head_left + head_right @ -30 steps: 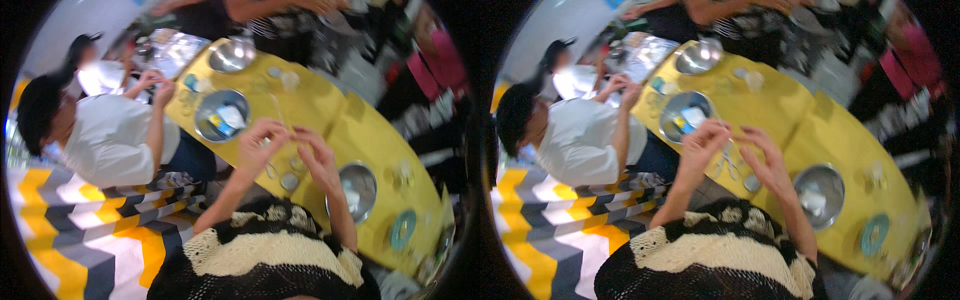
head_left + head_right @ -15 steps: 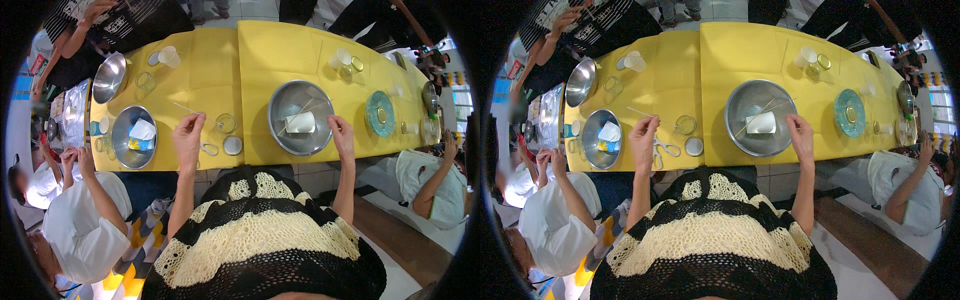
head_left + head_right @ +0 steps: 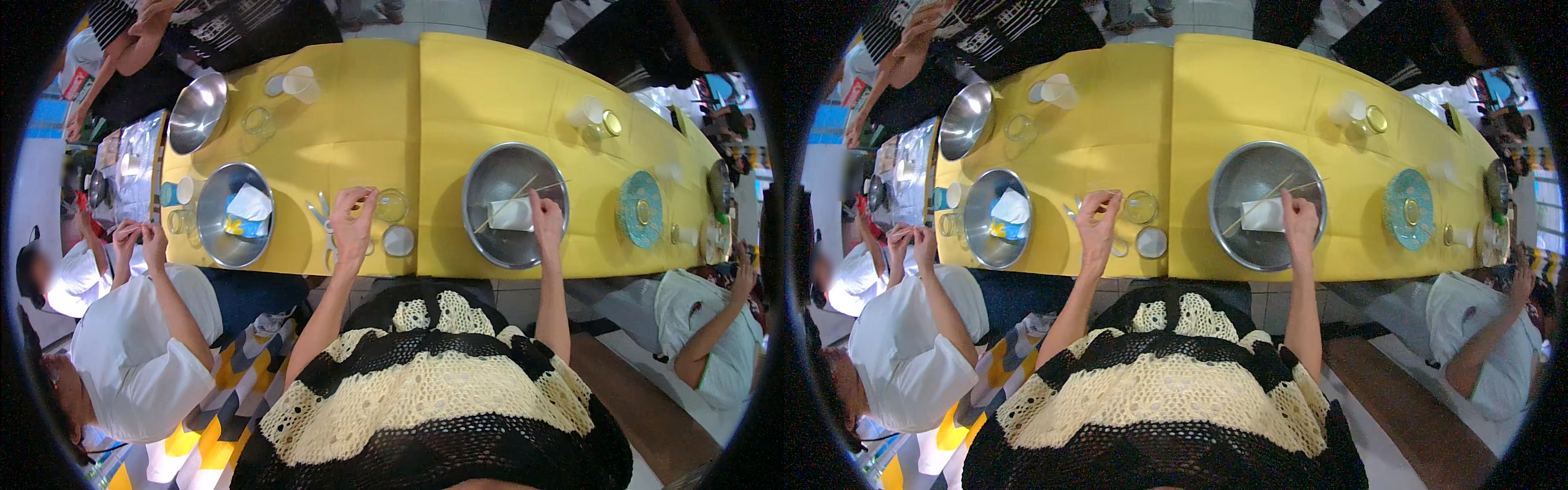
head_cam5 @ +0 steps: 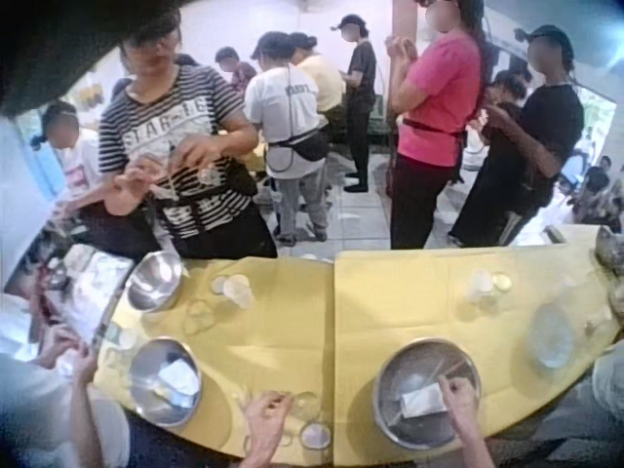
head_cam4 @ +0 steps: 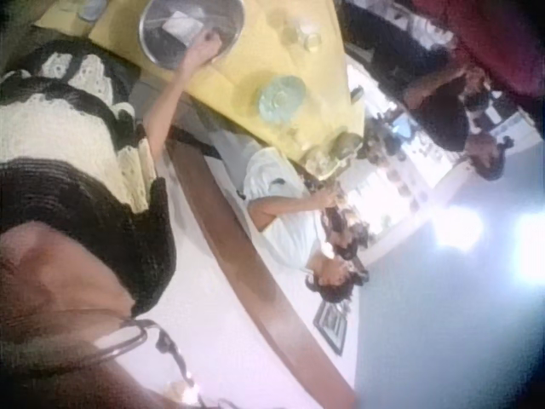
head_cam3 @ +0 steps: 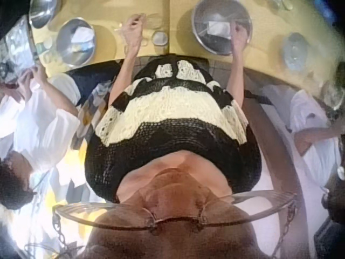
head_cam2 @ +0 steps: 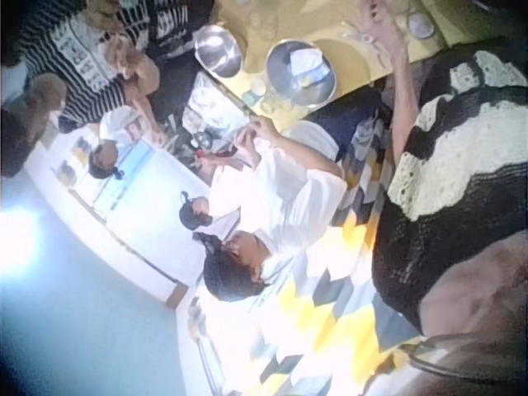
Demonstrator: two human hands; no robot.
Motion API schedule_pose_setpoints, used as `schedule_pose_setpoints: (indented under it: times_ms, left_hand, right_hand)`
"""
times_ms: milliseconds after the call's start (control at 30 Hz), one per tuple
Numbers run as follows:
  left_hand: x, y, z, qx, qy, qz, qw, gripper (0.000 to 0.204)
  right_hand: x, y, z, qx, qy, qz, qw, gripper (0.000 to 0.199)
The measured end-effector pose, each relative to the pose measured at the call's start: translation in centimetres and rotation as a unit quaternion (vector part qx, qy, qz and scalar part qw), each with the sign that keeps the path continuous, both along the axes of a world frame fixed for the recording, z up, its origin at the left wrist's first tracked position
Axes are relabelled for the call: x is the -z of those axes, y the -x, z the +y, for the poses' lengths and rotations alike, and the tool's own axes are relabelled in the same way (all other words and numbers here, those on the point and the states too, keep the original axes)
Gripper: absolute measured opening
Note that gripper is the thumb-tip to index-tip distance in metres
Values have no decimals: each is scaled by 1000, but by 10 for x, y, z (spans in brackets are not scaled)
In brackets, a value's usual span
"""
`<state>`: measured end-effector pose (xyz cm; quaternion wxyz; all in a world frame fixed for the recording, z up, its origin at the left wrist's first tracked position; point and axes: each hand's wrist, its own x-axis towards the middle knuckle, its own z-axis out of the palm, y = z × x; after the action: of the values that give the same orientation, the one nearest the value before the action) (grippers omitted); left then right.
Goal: The person assembles a candle by inserting a wick into a small glass jar. They handle the wick, a metal wick holder, and the jar, positioning the wick centrally within the container. The person also briefly handles a small black plastic case.
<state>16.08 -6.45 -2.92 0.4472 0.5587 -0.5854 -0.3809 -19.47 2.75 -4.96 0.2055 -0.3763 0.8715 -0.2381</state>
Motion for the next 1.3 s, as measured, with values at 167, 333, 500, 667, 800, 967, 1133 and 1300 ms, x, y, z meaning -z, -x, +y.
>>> schedule_pose_setpoints:
  times_ms: [167,333,500,667,800,967,1133,1300]
  left_hand:
    - [-15,1,0,-15,17,17,1000,9]
    - [-35,3,1,-23,32,6,999,8]
    - [-35,2,4,-21,31,17,999,5]
    - [-30,-4,11,-21,70,22,997,7]
    - [-47,0,6,-16,81,54,995,12]
    - [-60,-4,14,-34,92,84,992,17]
    - [-66,-11,18,-12,88,55,995,21]
    - [-88,-6,8,72,69,39,994,20]
  right_hand:
    - [-8,-18,-13,3,-82,102,991,58]
    - [8,-19,-12,-3,-55,107,993,51]
    - [10,-16,-18,18,-39,77,996,45]
    - [-2,-4,-25,-80,9,96,992,29]
    - [39,28,-22,-59,39,7,998,30]
    - [46,38,-27,-100,86,-6,991,35]
    - [4,21,-29,-92,277,-52,955,28]
    - [-94,-27,-41,-66,292,-219,929,26]
